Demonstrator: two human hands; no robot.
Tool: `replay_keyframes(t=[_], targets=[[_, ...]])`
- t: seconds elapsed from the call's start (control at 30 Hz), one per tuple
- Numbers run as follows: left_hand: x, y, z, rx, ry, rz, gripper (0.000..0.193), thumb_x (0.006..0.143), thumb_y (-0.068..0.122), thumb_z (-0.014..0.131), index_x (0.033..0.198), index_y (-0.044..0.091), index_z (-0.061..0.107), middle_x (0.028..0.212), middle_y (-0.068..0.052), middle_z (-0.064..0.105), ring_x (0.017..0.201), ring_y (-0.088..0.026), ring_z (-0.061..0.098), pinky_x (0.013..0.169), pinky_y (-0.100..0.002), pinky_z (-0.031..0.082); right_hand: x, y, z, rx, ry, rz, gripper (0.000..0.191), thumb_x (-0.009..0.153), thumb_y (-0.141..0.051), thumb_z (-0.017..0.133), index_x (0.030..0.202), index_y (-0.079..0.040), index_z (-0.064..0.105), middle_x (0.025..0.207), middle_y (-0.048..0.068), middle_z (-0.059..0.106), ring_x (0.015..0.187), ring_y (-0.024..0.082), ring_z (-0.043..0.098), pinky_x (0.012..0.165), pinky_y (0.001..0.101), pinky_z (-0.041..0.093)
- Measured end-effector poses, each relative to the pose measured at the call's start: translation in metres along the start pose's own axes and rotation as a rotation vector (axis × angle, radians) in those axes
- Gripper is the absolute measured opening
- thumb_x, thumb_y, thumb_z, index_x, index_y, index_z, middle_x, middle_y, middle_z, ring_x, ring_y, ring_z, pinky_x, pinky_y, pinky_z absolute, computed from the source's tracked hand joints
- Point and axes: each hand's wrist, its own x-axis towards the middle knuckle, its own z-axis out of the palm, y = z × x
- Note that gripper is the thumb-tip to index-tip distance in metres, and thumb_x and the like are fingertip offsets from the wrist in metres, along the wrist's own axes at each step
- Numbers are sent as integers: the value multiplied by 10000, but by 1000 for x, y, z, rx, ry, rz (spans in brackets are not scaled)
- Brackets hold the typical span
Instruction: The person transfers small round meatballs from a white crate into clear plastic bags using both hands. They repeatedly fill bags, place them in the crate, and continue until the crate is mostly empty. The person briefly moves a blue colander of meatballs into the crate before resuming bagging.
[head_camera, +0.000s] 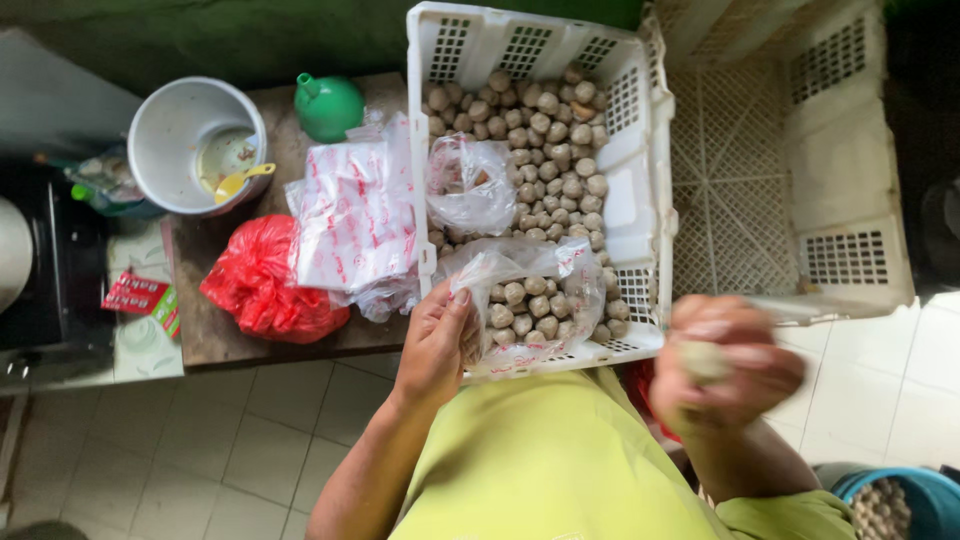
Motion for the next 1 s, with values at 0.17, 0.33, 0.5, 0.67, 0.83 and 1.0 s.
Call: replay_keyframes(t=[0.17,0.33,0.5,0.67,0.83,1.0], targets=[[-13,18,8,229,315,-124,348,1026,23,413,1328,-72,557,894,-40,618,749,-102,569,666,-245,465,-19,35,68,-882,-691,170,498,858,-391,806,1218,-74,670,1201,144,664,1088,350,637,892,455,551],[-46,37,-5,1409,-97,610,222,935,17,660,1145,-55,652,934,-164,611,791,-281,599,689,-359,469,-34,13,83,-1069,-403,198,411,902,-332,796,1192,-67,673,1203,111,650,1138,324,592,992,457,512],[-49,31,-9,1519,-310,1170,196,928,84,634,1041,-72,596,1017,-261,582,982,-473,580,860,-554,499,-108,-44,91,-1060,-180,264,385,927,-287,797,1213,-66,663,1248,93,650,1153,314,590,1023,441,504],[-43,-14,-9,1129,-489,1472,194,985,104,606,1099,-53,597,1113,-227,595,1087,-429,594,949,-530,522,-232,-117,69,-1309,197,495,389,903,-268,812,1202,-72,660,1215,79,676,1150,280,633,1020,439,507],[-64,-75,0,849,-1053,1062,197,1043,124,578,1158,-34,599,1209,-192,608,1192,-384,609,1038,-505,545,-387,-184,70,-1603,644,976,402,898,-276,732,1224,-56,655,1231,148,666,1164,362,608,980,447,506],[-93,-164,48,1394,-1779,119,348,994,196,610,1280,-2,624,1278,-211,610,1236,-395,565,982,-465,494,-511,-218,101,-1453,1037,1528,413,846,-313,732,1214,-134,683,1246,103,676,1172,340,603,1004,451,497]])
